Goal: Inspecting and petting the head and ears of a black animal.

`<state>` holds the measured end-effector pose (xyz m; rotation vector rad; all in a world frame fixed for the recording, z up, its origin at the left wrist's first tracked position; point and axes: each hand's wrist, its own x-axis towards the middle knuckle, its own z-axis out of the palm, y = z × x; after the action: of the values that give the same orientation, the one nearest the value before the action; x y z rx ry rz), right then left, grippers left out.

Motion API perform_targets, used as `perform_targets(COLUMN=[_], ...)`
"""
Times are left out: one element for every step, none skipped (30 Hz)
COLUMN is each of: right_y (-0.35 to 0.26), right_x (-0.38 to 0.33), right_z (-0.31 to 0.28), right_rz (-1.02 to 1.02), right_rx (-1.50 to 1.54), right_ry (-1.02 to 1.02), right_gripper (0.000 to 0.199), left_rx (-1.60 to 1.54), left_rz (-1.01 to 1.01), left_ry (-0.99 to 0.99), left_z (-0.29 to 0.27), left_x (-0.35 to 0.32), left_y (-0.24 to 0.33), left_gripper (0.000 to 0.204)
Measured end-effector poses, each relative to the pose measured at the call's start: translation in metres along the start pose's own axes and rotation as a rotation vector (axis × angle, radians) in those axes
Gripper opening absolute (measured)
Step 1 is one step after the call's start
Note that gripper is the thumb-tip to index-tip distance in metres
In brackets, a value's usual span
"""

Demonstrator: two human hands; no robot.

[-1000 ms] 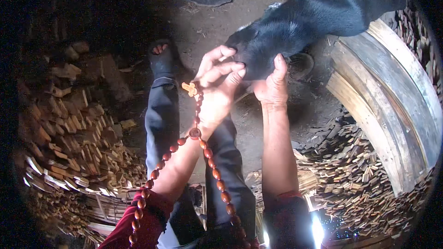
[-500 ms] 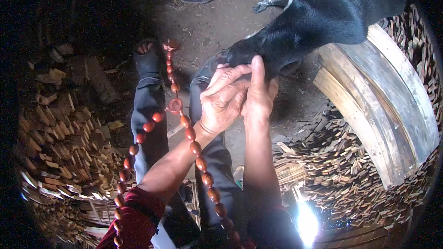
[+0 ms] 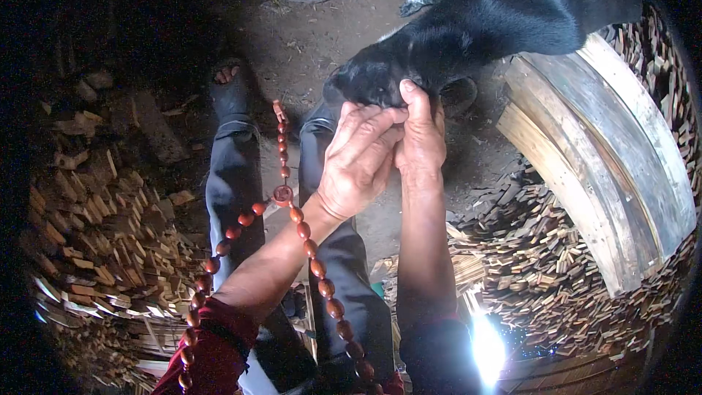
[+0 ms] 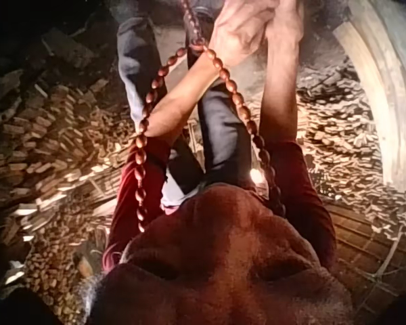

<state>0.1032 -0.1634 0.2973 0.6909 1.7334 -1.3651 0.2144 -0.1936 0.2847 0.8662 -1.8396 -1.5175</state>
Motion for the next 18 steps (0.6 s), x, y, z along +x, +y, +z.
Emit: perform_targets(right_y=[-0.002,-0.004,-0.006,-0.006,-0.006,-0.006,-0.007,-0.008,-0.009,-0.008,-0.006,-0.005,-0.005,-0.007,-0.007,-0.009,-0.013,-0.015], right_x=[0.0,-0.001,0.0,0.0,0.001,0.001,0.003,0.004,0.006,0.009,0.012,0.014,0.012,0.008,0.005,0.005,0.004,0.005], right_z=[0.001,0.001,0.001,0.001,0.0,-0.001,-0.003,-0.006,-0.009,-0.013,-0.016,-0.018,-0.013,-0.006,-0.002,-0.003,-0.005,-0.007], right_rz=[-0.002,-0.004,-0.005,0.017,0.04,0.063,0.078,0.094,0.108,0.091,0.079,0.066,0.055,0.044,0.034,0.057,0.082,0.107], right_rx=[-0.017,-0.035,-0.053,-0.044,-0.035,-0.026,-0.038,-0.05,-0.062,-0.056,-0.048,-0.039,-0.049,-0.059,-0.069,-0.068,-0.067,-0.065], right_ry=[0.01,0.02,0.029,0.014,-0.001,-0.017,0.003,0.023,0.043,0.018,-0.011,-0.04,-0.028,-0.017,-0.006,-0.047,-0.089,-0.131], right_gripper=[0.033,0.033,0.032,0.033,0.033,0.033,0.034,0.034,0.035,0.034,0.034,0.034,0.034,0.034,0.034,0.034,0.035,0.036], left_rx=[0.022,0.044,0.066,0.084,0.081,0.079,0.066,0.071,0.076,0.08,0.086,0.091,0.1,0.101,0.101,0.098,0.082,0.068], left_rz=[-0.004,-0.008,-0.012,-0.011,-0.02,-0.029,-0.038,-0.046,-0.053,-0.06,-0.061,-0.063,-0.067,-0.072,-0.077,-0.082,-0.084,-0.086], left_ry=[-0.008,-0.015,-0.022,-0.048,-0.049,-0.05,-0.048,-0.056,-0.063,-0.07,-0.08,-0.091,-0.101,-0.105,-0.109,-0.112,-0.12,-0.128], left_z=[0.0,0.0,-0.001,-0.002,-0.002,-0.003,-0.001,0.001,0.002,0.003,0.003,0.003,0.001,0.001,0.001,0.001,0.001,0.0], left_x=[0.002,0.004,0.005,0.004,0.004,0.004,0.003,0.002,0.002,0.001,0.0,-0.002,-0.003,-0.004,-0.005,-0.004,-0.003,-0.002], left_y=[0.003,0.007,0.011,0.013,0.014,0.015,0.016,0.017,0.019,0.02,0.019,0.018,0.017,0.017,0.019,0.021,0.021,0.022], left_gripper=[0.036,0.037,0.037,0.039,0.04,0.041,0.043,0.044,0.046,0.047,0.048,0.049,0.05,0.05,0.05,0.05,0.049,0.049])
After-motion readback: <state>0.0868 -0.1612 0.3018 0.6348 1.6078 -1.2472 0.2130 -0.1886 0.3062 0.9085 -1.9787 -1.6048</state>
